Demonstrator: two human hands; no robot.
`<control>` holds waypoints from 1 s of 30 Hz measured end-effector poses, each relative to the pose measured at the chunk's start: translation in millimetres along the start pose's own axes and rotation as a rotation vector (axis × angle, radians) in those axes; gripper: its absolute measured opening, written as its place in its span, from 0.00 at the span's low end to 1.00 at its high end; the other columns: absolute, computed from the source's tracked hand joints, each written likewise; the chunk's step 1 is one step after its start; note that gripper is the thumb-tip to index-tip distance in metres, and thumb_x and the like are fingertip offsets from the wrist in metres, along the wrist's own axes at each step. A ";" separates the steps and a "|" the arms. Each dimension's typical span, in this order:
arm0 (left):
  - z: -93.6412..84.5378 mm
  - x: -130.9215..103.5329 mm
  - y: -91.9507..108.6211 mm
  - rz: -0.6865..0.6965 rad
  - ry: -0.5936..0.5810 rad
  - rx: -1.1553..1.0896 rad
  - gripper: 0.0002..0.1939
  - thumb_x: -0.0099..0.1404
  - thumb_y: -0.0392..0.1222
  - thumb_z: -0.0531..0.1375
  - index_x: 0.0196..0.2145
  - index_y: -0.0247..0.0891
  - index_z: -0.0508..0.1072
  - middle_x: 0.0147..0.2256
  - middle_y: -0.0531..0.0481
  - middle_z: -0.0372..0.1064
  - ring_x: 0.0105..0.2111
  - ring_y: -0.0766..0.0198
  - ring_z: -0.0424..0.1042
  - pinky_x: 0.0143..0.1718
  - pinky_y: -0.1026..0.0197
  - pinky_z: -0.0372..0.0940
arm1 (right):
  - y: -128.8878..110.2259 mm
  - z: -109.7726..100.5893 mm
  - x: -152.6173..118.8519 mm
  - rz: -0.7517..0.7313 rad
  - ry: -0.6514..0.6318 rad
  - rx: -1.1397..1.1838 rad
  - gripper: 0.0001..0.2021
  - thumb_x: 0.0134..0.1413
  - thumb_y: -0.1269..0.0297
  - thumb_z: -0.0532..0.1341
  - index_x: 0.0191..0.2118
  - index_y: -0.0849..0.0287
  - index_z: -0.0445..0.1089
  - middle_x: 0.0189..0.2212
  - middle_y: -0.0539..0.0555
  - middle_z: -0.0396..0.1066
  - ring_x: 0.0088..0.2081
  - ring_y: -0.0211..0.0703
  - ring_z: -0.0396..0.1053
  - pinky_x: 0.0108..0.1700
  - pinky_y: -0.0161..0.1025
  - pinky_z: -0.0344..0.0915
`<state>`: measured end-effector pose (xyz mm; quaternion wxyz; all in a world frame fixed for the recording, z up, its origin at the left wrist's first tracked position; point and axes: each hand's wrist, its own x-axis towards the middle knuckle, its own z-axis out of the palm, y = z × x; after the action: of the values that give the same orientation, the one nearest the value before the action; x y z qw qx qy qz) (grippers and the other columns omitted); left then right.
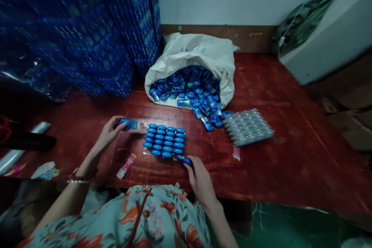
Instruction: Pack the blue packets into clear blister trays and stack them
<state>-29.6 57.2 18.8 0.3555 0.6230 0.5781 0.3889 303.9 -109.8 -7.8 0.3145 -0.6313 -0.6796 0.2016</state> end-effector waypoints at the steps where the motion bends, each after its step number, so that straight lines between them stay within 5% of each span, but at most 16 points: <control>1: -5.5 -17.7 -3.8 -0.055 -0.008 -0.029 0.19 0.57 0.51 0.58 0.40 0.35 0.66 0.33 0.50 0.70 0.32 0.64 0.70 0.37 0.60 0.67 | -0.3 1.7 4.8 -0.095 -0.013 -0.079 0.12 0.61 0.64 0.51 0.48 0.59 0.64 0.38 0.56 0.70 0.38 0.42 0.69 0.43 0.39 0.67; 4: -3.4 -64.0 -7.8 -0.123 0.014 -0.070 0.21 0.55 0.49 0.61 0.42 0.35 0.66 0.36 0.48 0.71 0.36 0.62 0.72 0.38 0.59 0.68 | -3.5 3.0 17.5 -0.335 -0.080 -0.327 0.13 0.60 0.72 0.49 0.47 0.61 0.66 0.37 0.58 0.70 0.39 0.44 0.68 0.42 0.40 0.67; 7: 17.5 -95.6 -5.8 -0.068 0.034 0.009 0.16 0.58 0.45 0.60 0.42 0.36 0.67 0.36 0.48 0.72 0.37 0.62 0.72 0.40 0.59 0.68 | -13.4 0.5 27.7 -0.473 -0.199 -0.509 0.16 0.56 0.78 0.48 0.46 0.62 0.67 0.35 0.59 0.69 0.36 0.45 0.67 0.37 0.39 0.66; 12: 50.2 -113.5 -11.2 0.375 -0.054 0.226 0.11 0.67 0.35 0.50 0.44 0.36 0.68 0.39 0.45 0.70 0.39 0.63 0.70 0.40 0.60 0.67 | -28.7 -1.0 42.0 -0.548 -0.338 -0.594 0.16 0.55 0.79 0.48 0.43 0.60 0.67 0.34 0.57 0.68 0.36 0.43 0.66 0.40 0.40 0.64; 16: 49.6 -104.8 -13.8 0.652 -0.149 0.427 0.16 0.68 0.31 0.45 0.50 0.36 0.65 0.39 0.44 0.67 0.37 0.64 0.67 0.37 0.62 0.65 | -25.4 -1.4 47.8 -0.570 -0.360 -0.575 0.13 0.57 0.76 0.49 0.43 0.59 0.67 0.34 0.55 0.68 0.35 0.42 0.66 0.37 0.37 0.63; 21: 36.3 -85.6 6.3 0.792 -0.430 0.660 0.12 0.69 0.33 0.46 0.43 0.33 0.67 0.36 0.44 0.66 0.36 0.60 0.63 0.36 0.60 0.63 | -21.6 1.0 39.3 -0.562 -0.163 -0.560 0.11 0.61 0.70 0.50 0.44 0.61 0.69 0.31 0.55 0.69 0.33 0.41 0.64 0.35 0.37 0.59; 24: 40.9 -79.5 18.4 0.805 -0.570 0.744 0.10 0.67 0.31 0.47 0.38 0.34 0.67 0.37 0.44 0.66 0.37 0.59 0.62 0.38 0.58 0.62 | -26.0 8.2 29.5 -0.469 0.007 -0.554 0.10 0.60 0.68 0.53 0.40 0.59 0.71 0.35 0.56 0.71 0.40 0.45 0.64 0.39 0.39 0.57; 30: 59.6 -88.2 18.6 0.690 -0.598 0.881 0.14 0.62 0.26 0.48 0.40 0.36 0.69 0.41 0.42 0.66 0.42 0.56 0.62 0.42 0.55 0.62 | -28.3 24.0 19.2 -0.365 0.143 -0.503 0.10 0.60 0.69 0.54 0.41 0.56 0.72 0.36 0.55 0.71 0.44 0.45 0.61 0.47 0.43 0.56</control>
<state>29.4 -31.7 2.4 0.0661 0.9432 0.3253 0.0159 266.7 -91.4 -2.8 0.2265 -0.5696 -0.7863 -0.0773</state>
